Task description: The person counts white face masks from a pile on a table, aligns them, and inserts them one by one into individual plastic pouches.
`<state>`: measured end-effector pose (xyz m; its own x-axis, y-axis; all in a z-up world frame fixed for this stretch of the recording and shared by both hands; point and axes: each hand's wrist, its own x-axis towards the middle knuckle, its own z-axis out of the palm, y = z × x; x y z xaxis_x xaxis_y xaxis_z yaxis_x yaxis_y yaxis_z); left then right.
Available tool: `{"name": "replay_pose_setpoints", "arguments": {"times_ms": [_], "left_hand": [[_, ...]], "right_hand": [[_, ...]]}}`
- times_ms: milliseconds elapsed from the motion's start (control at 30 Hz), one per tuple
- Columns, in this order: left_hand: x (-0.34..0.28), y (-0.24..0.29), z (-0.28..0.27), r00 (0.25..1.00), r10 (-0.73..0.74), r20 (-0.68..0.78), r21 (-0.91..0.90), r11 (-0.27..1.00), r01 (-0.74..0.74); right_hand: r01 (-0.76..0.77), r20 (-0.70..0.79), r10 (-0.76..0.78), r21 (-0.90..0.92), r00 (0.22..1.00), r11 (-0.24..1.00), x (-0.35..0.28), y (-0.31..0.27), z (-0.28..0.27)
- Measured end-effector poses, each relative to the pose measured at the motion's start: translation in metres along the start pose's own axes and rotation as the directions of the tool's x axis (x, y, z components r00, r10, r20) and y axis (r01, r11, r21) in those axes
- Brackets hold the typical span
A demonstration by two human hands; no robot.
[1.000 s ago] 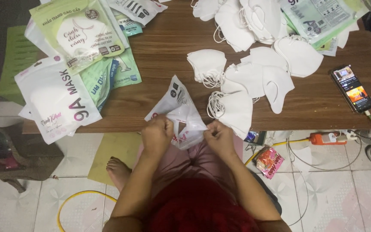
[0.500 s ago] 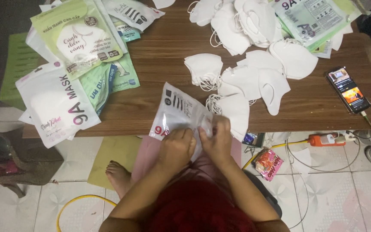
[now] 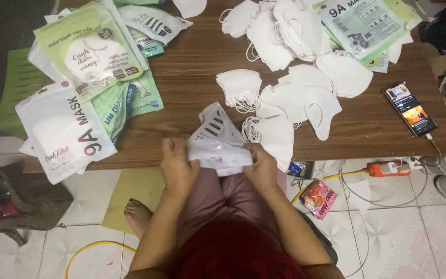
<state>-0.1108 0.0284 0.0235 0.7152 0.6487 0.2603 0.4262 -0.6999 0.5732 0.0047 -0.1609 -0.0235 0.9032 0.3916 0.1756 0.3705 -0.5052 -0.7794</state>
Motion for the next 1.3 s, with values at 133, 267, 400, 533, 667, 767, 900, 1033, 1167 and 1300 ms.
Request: {"name": "replay_pose_setpoints", "arguments": {"times_ms": [133, 267, 400, 533, 667, 767, 900, 1033, 1167, 1300], "left_hand": [[-0.016, 0.012, 0.010, 0.979, 0.200, -0.039, -0.055, 0.978, -0.202], [-0.018, 0.016, 0.007, 0.955, 0.291, -0.056, -0.084, 0.952, -0.295], [-0.010, 0.012, 0.012, 0.980, 0.200, -0.007, 0.043, 0.979, -0.199], [-0.001, 0.022, 0.006, 0.986, 0.165, 0.029, 0.070, 0.983, -0.167], [0.010, 0.021, 0.017, 0.990, 0.053, 0.128, 0.001, 0.999, -0.053], [0.014, 0.016, 0.029, 0.988, 0.055, 0.142, -0.023, 0.998, -0.052], [0.012, 0.018, 0.029, 0.985, 0.045, 0.164, -0.002, 0.999, -0.046], [0.016, 0.018, 0.042, 0.983, 0.034, 0.183, -0.033, 0.999, -0.028], [0.016, 0.042, 0.027, 0.986, 0.078, 0.145, -0.184, 0.982, -0.051], [0.015, 0.006, 0.066, 0.980, 0.192, -0.052, -0.152, 0.968, -0.198]], "right_hand": [[-0.035, 0.126, 0.040, -0.044, 0.991, 0.998, -0.003, 0.005, 0.006], [-0.044, 0.263, -0.028, 0.263, 0.964, 0.964, -0.002, -0.009, -0.026], [0.033, -0.326, -0.004, 0.086, 0.946, 0.996, 0.019, 0.018, -0.068], [-0.206, -0.217, 0.176, -0.124, 0.960, 0.971, 0.040, 0.010, -0.089], [-0.385, -0.025, 0.386, -0.171, 0.922, 0.907, 0.052, 0.026, -0.071], [-0.462, 0.043, 0.464, -0.051, 0.885, 0.886, 0.049, 0.032, -0.062], [-0.383, -0.005, 0.416, 0.378, 0.909, 0.843, 0.031, 0.017, -0.061], [-0.313, 0.056, 0.465, 0.809, 0.884, 0.497, 0.013, 0.002, -0.074], [-0.335, 0.099, 0.367, 0.669, 0.925, 0.664, -0.002, -0.044, -0.059], [-0.112, 0.013, 0.112, 0.162, 0.994, 0.980, 0.005, -0.012, -0.029]]}}
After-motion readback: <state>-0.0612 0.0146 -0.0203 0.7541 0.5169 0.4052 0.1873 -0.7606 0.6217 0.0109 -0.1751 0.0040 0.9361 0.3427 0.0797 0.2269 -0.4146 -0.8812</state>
